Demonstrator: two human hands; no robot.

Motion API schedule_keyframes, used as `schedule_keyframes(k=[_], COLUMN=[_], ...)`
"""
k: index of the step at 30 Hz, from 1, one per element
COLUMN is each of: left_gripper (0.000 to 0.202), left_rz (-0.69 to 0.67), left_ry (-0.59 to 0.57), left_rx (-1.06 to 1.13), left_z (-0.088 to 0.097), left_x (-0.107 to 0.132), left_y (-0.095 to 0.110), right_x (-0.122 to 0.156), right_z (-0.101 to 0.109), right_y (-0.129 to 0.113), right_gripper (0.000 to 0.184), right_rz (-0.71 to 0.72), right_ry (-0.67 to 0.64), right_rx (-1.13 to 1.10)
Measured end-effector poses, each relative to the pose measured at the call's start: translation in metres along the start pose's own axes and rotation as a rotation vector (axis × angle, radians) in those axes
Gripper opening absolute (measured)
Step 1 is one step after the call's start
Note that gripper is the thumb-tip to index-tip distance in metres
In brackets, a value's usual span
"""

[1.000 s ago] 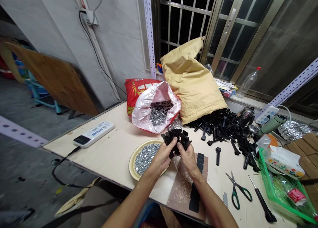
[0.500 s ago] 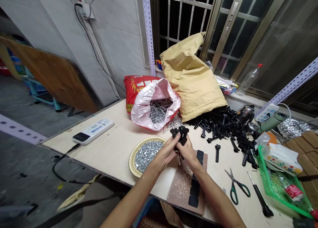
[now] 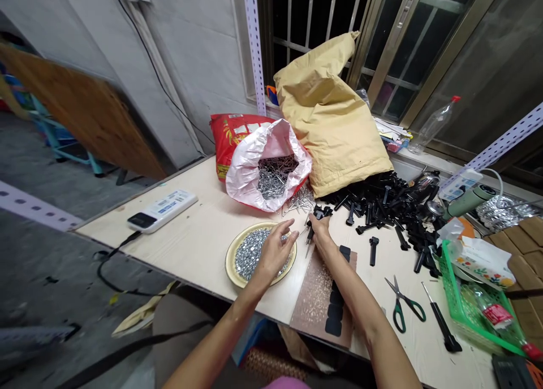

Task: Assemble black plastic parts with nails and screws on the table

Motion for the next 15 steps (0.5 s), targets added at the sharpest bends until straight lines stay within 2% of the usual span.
schedule_keyframes(k=[3,5,7,9,11,13,15], left_gripper=[0.041,0.039,0.035,0.031,0.028,0.028,0.028], left_rz=[-0.045,-0.08,-0.129,-0.189,-0.234,-0.251,-0.246], left_ry=[0.033,0.061,0.092,0.116,0.118,0.091,0.035], left_rx=[-0.096,-0.152,-0.23,-0.33,-0.442,-0.564,-0.692], left_z=[0.013,0.024,0.036,0.047,0.052,0.051,0.045], left_x=[0.003,0.006,0.01,0.015,0.02,0.025,0.029], left_y=[-0.001,-0.002,-0.004,-0.006,-0.009,-0.015,-0.021], right_x=[-0.001,0.005,0.015,0.031,0.052,0.069,0.079], right_z=[0.001,0.01,0.018,0.013,-0.003,-0.017,-0.031], right_y=[0.003,-0.001,-0.014,-0.034,-0.046,-0.05,-0.05], right_gripper=[0.063,0.065,0.058,0.045,0.039,0.036,0.031], right_rz=[0.005,0.025,0.134,0.356,0.623,0.826,0.964], right_ry=[0.006,-0.003,-0.082,-0.283,-0.551,-0.756,-0.891], right_rx=[0.101,0.151,0.311,0.591,0.867,1.013,1.102])
Point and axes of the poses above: each hand's wrist, its own x-axis away from the middle knuckle, its own z-axis out of the back of the hand, y = z × x, the point moved 8 cm from there along -x, towards the middle knuckle, and after that the axes turned 1 degree about z, right-handed, at the moved point
